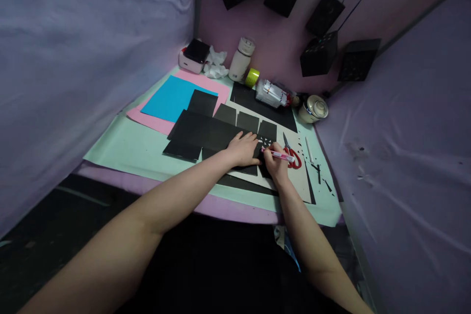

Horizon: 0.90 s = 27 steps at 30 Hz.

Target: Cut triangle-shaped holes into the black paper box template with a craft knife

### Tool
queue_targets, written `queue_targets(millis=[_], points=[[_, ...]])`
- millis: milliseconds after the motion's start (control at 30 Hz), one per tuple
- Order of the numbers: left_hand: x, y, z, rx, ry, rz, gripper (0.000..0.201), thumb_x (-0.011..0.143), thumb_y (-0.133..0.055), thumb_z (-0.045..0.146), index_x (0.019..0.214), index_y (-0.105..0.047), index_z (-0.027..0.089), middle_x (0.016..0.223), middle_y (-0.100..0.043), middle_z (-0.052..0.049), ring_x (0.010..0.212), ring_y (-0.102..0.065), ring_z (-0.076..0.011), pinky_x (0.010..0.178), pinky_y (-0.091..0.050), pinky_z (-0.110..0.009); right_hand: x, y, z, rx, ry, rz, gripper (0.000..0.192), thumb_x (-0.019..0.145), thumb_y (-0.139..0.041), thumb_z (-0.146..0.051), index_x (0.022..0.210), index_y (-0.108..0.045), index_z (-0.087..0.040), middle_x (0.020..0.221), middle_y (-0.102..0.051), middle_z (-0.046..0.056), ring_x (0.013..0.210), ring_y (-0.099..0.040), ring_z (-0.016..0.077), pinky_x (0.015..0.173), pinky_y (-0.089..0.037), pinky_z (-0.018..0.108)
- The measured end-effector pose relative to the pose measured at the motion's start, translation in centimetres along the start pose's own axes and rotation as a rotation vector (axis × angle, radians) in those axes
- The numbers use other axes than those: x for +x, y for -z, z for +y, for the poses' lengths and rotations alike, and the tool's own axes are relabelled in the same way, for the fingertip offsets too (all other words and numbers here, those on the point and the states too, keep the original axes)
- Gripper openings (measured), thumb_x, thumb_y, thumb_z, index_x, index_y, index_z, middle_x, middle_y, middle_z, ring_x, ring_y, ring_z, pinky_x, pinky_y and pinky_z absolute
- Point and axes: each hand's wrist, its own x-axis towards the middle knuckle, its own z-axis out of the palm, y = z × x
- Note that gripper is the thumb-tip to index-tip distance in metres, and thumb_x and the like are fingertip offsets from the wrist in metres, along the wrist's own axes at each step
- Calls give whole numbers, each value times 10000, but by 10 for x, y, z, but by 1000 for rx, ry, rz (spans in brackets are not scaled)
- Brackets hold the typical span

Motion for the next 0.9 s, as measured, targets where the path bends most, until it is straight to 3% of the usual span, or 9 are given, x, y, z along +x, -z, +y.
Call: queue_targets(millis=[133,333,900], points=[[0,-1,-1,-7,0,0,808,815,-583,581,1447,-388,117,1552,-326,-154,1459,-230,-278,1187,-143,-475,0,0,2,-12,16,-10,173,815,-478,-243,650,-426,-226,580,-478,-32,541,-438,134,541,-321,273],[1,-1,-1,-18,7,-7,793,809,-574,593,1458,-374,184,1563,-316,-129,1465,-219,-268,1189,-129,-462,-1,-1,1,-30,28,-13,178,811,-473,-238,644,-410,-229,582,-474,-35,541,-432,134,546,-321,277],[-1,0,0,-18,0,-1,793,816,-574,581,1445,-394,133,1555,-322,-151,1459,-227,-280,1187,-133,-463,-2,1,-1,-44,7,-34,157,777,-471,-237,636,-402,-231,558,-459,-37,519,-428,134,539,-314,283]])
